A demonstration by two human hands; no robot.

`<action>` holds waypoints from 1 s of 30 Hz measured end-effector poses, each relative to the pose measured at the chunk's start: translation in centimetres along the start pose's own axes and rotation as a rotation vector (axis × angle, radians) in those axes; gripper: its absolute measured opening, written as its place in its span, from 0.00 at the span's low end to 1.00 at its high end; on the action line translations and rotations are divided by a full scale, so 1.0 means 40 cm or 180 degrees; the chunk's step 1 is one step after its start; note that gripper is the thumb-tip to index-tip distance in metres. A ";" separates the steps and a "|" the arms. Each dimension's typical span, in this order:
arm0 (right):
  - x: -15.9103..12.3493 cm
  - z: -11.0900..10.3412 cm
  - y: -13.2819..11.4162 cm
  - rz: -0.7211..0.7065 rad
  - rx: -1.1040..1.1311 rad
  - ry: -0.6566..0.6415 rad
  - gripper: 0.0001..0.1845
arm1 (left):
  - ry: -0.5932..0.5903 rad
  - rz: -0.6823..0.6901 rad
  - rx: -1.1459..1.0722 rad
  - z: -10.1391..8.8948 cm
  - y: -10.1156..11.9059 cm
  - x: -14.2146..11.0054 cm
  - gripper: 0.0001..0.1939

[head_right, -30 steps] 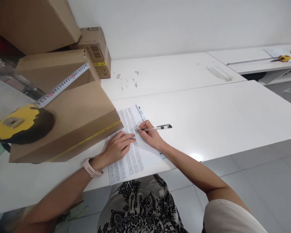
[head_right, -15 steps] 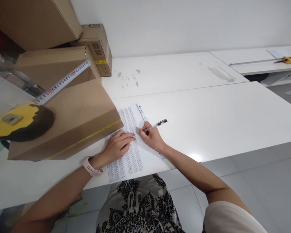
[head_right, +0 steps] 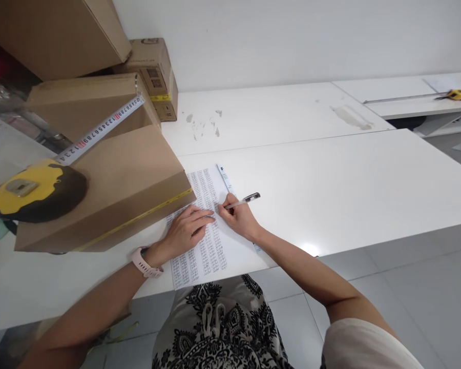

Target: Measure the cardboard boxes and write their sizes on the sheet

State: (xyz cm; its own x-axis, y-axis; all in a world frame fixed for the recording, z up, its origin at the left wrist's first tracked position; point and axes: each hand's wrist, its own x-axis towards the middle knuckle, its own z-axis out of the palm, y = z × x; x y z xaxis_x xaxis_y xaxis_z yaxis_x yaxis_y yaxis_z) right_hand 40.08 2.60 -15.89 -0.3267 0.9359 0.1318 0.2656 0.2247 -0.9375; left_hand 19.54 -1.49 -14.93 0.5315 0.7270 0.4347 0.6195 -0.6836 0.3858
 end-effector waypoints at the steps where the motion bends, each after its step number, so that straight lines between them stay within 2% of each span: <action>1: 0.000 0.000 -0.001 -0.0015 -0.0009 0.0000 0.14 | 0.0000 0.0008 0.0004 0.000 0.000 0.000 0.17; 30: 0.003 -0.003 -0.007 0.0041 0.0036 0.0117 0.16 | -0.0032 0.0000 0.0012 0.001 -0.001 0.000 0.17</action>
State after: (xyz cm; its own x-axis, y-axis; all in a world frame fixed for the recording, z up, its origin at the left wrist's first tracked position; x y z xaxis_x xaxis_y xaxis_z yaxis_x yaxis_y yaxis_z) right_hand 40.08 2.67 -15.58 -0.2896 0.9481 0.1312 0.2593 0.2097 -0.9428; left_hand 19.55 -1.46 -14.99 0.5373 0.7276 0.4265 0.6217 -0.6834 0.3827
